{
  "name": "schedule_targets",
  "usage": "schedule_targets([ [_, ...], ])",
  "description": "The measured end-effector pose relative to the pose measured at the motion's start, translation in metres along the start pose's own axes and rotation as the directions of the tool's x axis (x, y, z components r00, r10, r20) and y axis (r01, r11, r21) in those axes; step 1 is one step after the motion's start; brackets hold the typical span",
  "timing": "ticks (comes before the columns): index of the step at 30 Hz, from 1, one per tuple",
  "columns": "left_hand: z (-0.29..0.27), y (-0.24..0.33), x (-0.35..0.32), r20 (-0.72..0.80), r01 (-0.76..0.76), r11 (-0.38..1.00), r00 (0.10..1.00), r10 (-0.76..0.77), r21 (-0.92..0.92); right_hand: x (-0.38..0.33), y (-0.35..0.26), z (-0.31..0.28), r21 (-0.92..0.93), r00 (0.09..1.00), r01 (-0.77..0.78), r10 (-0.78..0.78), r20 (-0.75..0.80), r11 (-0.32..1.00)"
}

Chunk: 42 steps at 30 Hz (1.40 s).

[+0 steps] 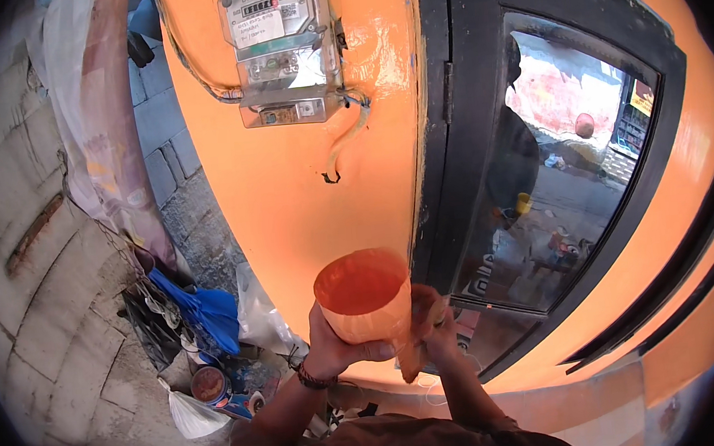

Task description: The person uses a brush to apply orange paint to a wall around an electrical meter, dipping the brush into a container of paint between strokes.

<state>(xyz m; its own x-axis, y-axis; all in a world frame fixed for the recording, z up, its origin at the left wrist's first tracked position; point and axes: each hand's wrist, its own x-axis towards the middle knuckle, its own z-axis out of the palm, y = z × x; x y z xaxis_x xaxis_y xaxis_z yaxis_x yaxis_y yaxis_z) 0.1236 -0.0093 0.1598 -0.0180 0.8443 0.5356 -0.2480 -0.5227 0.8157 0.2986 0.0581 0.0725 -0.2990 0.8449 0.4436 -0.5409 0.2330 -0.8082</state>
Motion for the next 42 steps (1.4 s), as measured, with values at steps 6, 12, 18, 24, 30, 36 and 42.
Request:
schedule_targets([
  [6,0.0,-0.005,0.021,-0.033,0.001,1.0,0.999,0.0,0.015,0.005,-0.001,0.033,0.125,0.997,-0.062,0.057,0.043,0.99],
  [12,0.022,0.029,0.062,0.031,-0.011,1.0,0.999,0.01,0.017,0.038,-0.011,0.047,0.25,0.997,0.055,-0.067,0.041,0.967],
  [18,0.031,0.072,0.104,0.212,-0.095,0.993,0.974,0.079,0.067,0.063,-0.042,0.08,0.122,0.969,0.226,-0.209,-0.134,0.967],
  [24,-0.003,0.13,0.153,0.271,-0.495,0.661,0.867,0.418,0.565,0.068,-0.058,0.08,0.125,0.944,0.29,-0.261,-0.202,0.949],
  [30,-0.026,0.23,0.259,0.421,-0.582,0.016,0.608,0.673,0.813,0.064,-0.061,0.079,0.104,0.911,0.351,-0.313,-0.269,0.931],
  [36,-0.024,0.245,0.297,0.477,-0.464,-0.15,0.749,0.46,0.873,0.049,-0.064,0.058,0.019,0.891,0.328,-0.302,-0.338,0.945],
  [42,-0.016,0.238,0.298,0.561,-0.499,-0.258,0.729,0.392,0.827,0.043,-0.07,0.054,0.009,0.855,0.323,-0.287,-0.431,0.947],
])
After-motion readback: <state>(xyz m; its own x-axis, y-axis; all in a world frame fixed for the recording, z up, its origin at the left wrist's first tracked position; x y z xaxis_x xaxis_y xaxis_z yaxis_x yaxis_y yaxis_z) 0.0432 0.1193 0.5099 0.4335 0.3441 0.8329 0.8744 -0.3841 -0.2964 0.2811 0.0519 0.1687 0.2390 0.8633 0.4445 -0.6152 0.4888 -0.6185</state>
